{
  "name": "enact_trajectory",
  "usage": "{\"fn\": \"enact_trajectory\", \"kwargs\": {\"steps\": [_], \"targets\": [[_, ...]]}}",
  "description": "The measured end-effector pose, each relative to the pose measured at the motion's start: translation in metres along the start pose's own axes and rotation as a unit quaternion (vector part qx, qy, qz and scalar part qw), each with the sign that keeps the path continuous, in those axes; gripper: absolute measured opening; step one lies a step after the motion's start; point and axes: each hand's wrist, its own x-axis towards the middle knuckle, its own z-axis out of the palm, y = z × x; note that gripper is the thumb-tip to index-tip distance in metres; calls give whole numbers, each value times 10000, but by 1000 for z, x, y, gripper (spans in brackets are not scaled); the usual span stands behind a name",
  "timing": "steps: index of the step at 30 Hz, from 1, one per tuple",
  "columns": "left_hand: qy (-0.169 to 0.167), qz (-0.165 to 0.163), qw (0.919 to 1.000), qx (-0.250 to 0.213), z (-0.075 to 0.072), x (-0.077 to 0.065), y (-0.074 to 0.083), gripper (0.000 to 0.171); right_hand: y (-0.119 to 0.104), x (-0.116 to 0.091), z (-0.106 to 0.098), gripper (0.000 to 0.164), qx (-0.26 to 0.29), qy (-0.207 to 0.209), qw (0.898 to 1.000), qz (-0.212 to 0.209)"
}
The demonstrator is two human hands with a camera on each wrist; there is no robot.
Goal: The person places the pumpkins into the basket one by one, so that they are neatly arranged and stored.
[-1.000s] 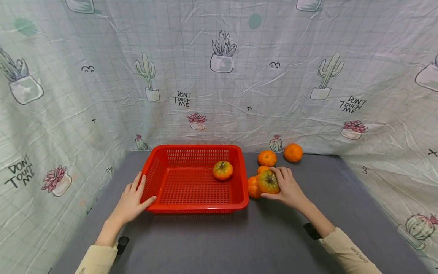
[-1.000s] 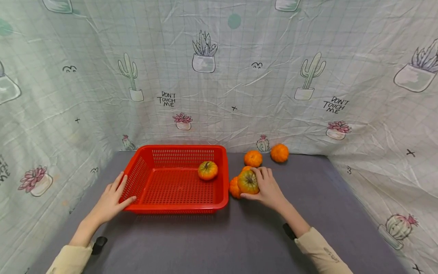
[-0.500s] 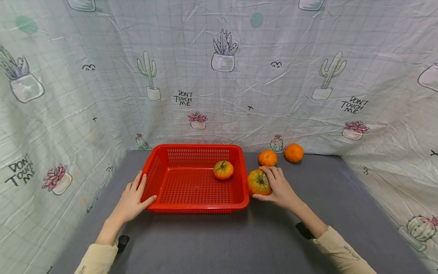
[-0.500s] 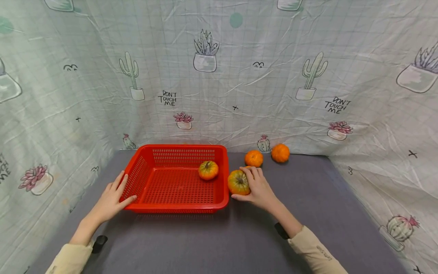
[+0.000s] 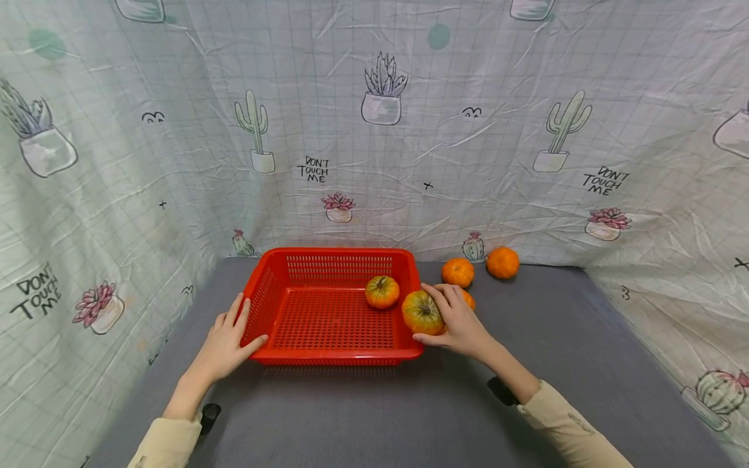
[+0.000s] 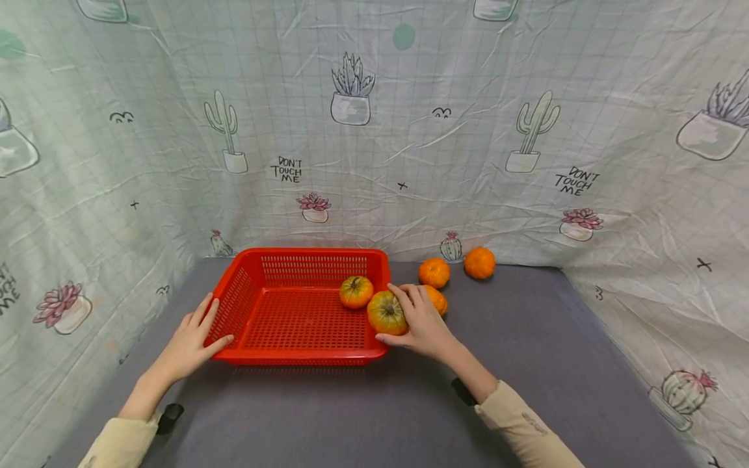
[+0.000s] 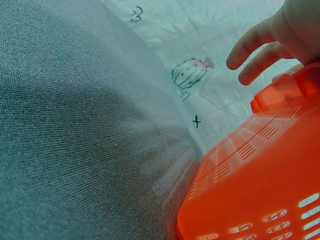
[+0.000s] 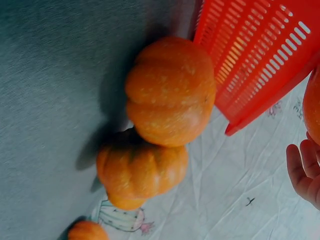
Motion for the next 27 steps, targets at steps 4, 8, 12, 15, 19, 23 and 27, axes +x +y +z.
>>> {"fn": "enact_trajectory", "kwargs": {"steps": [4, 8, 12, 15, 19, 23, 27], "targets": [[209, 91, 9997, -47, 1, -1, 1, 83, -4, 6, 2, 85, -57, -125, 9999, -65], [276, 121, 9995, -67, 0, -2, 2, 83, -9, 12, 3, 82, -37, -260, 9996, -114], [81, 37, 10000, -26, -2, -2, 3, 82, -11, 18, 6, 81, -99, -328, 9993, -144], [-30, -36, 10000, 6, -4, -1, 4, 81, -13, 23, 9, 81, -152, -382, 9990, -146], [-53, -35, 10000, 17, -4, -1, 4, 82, -16, 30, 11, 81, -170, -560, 9982, -108], [-53, -27, 10000, 32, -3, -1, 3, 83, -18, 36, 14, 81, -229, -761, 9968, -73], [-33, -48, 10000, 31, -2, -1, 2, 82, -20, 41, 18, 80, -336, -841, 9958, -150]]}}
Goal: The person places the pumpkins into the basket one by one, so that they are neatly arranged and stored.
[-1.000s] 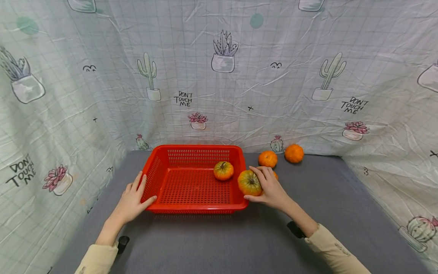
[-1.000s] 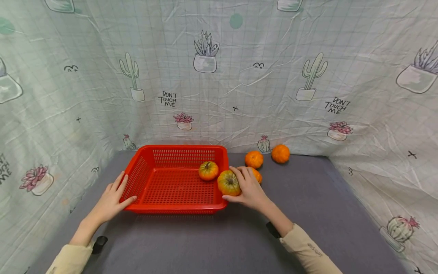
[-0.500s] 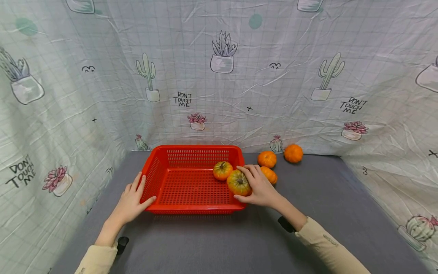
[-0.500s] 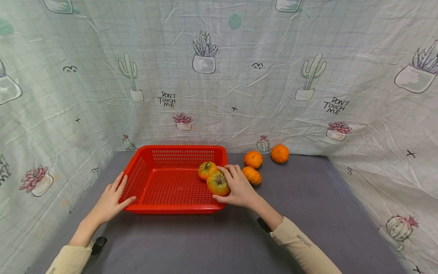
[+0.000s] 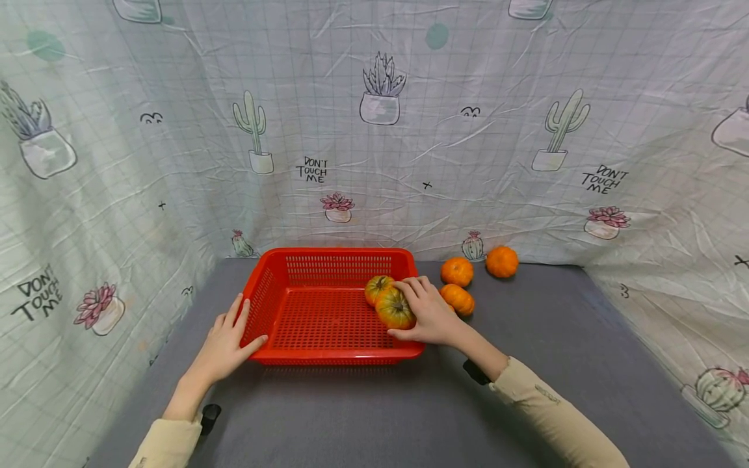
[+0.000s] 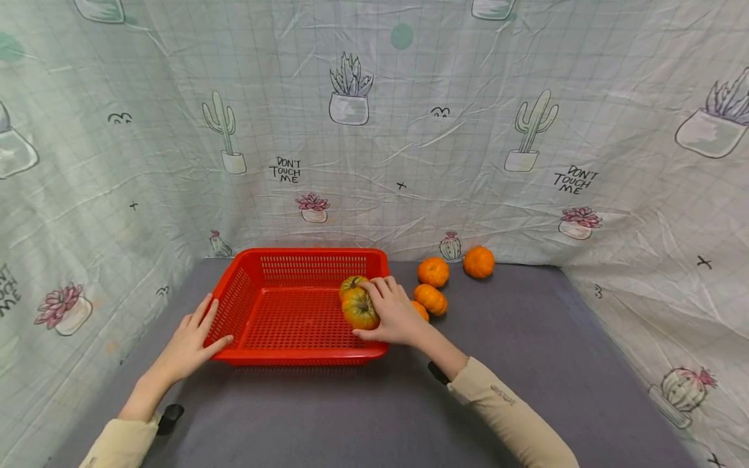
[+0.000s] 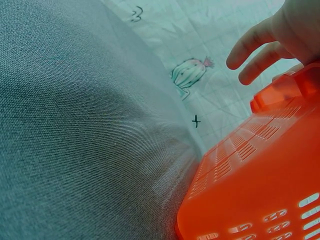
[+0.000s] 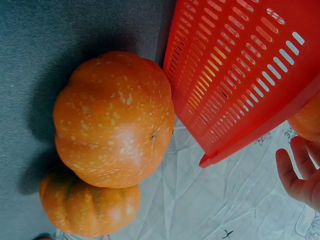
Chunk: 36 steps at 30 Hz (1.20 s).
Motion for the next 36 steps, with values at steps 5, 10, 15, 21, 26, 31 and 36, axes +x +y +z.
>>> {"fn": "enact_trajectory", "kwargs": {"steps": [5, 10, 15, 21, 26, 31, 36], "targets": [[26, 14, 10000, -22, 0, 1, 0, 83, -1, 8, 5, 78, -214, -206, 9995, -126], [42, 53, 10000, -36, 0, 2, -1, 83, -2, 16, 9, 77, -350, -548, 9978, -135], [81, 71, 9999, -58, 2, 1, -1, 83, -1, 21, 14, 78, -430, -947, 9945, -100], [93, 64, 9999, -64, 2, 0, -1, 83, 0, 25, 20, 80, -606, -1313, 9895, -37], [34, 45, 10000, -42, 0, -1, -1, 83, -2, 28, 23, 80, -796, -1516, 9852, -74], [17, 24, 10000, -43, 0, -2, -1, 82, -3, 30, 26, 80, -1159, -1774, 9772, -173], [-4, 12, 10000, -22, 2, -1, -1, 83, -4, 30, 27, 78, -1384, -1890, 9721, -152]]}}
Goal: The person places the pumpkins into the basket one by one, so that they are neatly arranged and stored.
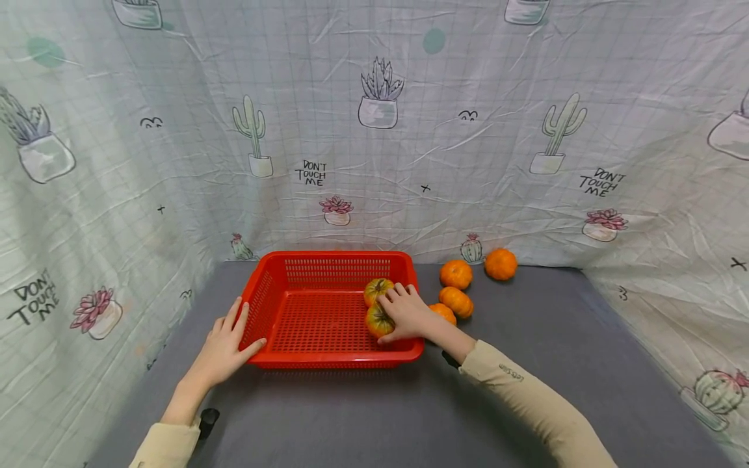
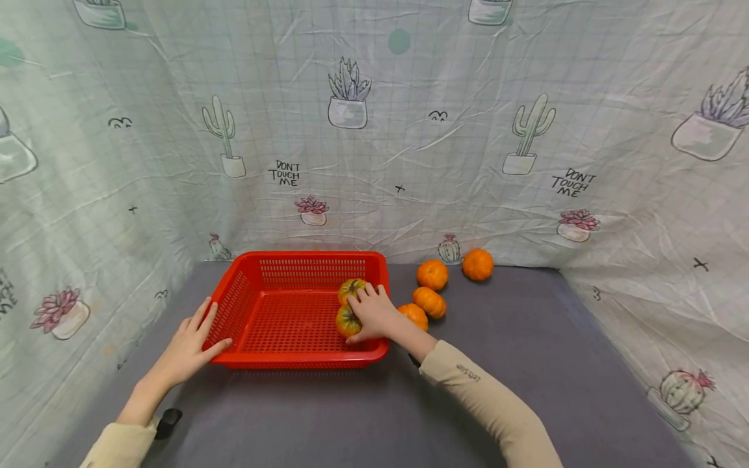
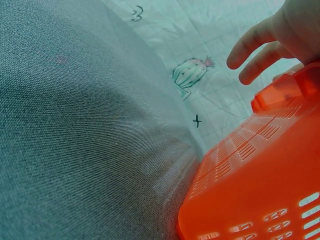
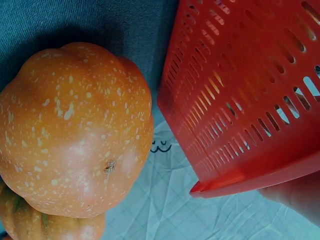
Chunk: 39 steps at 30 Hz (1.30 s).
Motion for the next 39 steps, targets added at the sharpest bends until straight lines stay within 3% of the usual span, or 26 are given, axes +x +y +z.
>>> {"fn": "enact_trajectory", "kwargs": {"steps": [20, 39], "targets": [[2, -17, 10000, 35, 1, 0, -1, 82, -4, 13, 2, 78, -481, -931, 9945, -46], [-7, -44, 10000, -26, 1, 0, -1, 82, -5, 17, 3, 82, -469, -1167, 9921, 24]]}}
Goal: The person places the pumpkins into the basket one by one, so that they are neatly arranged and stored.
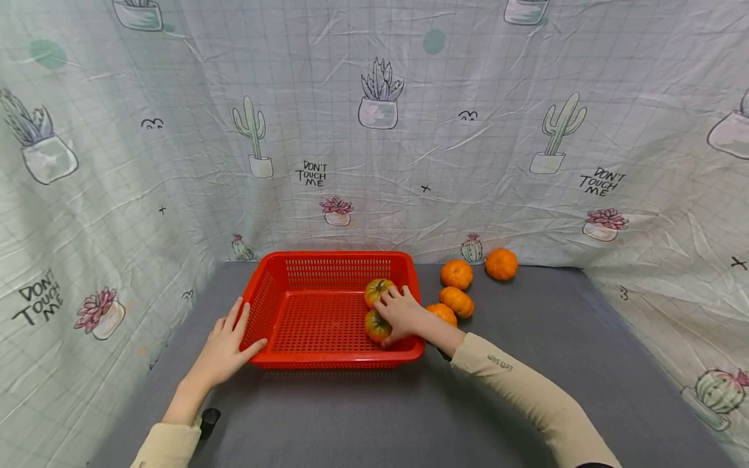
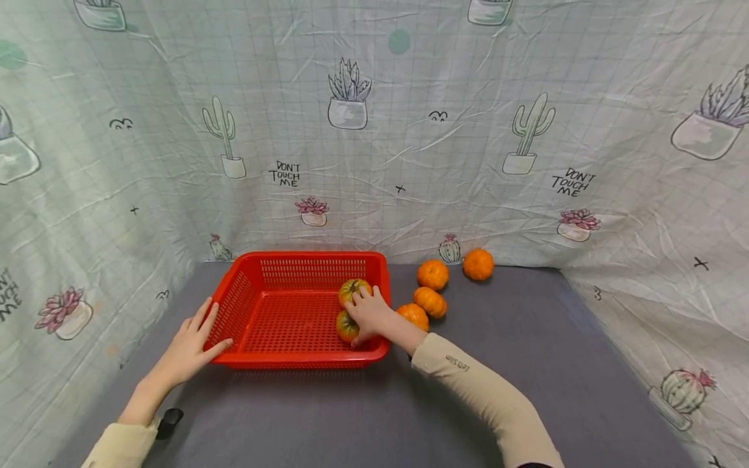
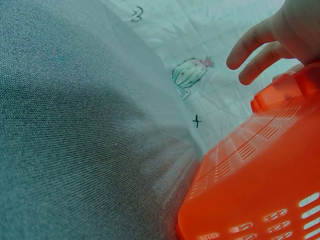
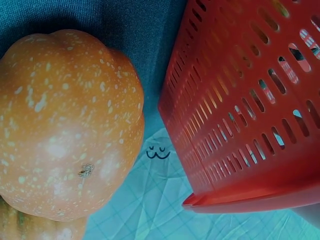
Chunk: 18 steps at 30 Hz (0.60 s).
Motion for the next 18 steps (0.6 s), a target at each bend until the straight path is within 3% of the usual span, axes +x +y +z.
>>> {"fn": "enact_trajectory", "kwargs": {"steps": [10, 18], "targets": [[-11, -15, 10000, 37, 0, 0, 1, 82, 0, -6, 0, 76, 152, 257, 9995, -49], [-28, -22, 10000, 17, -1, 0, 1, 82, -1, -7, -3, 73, 157, 170, 9997, 44]]}}
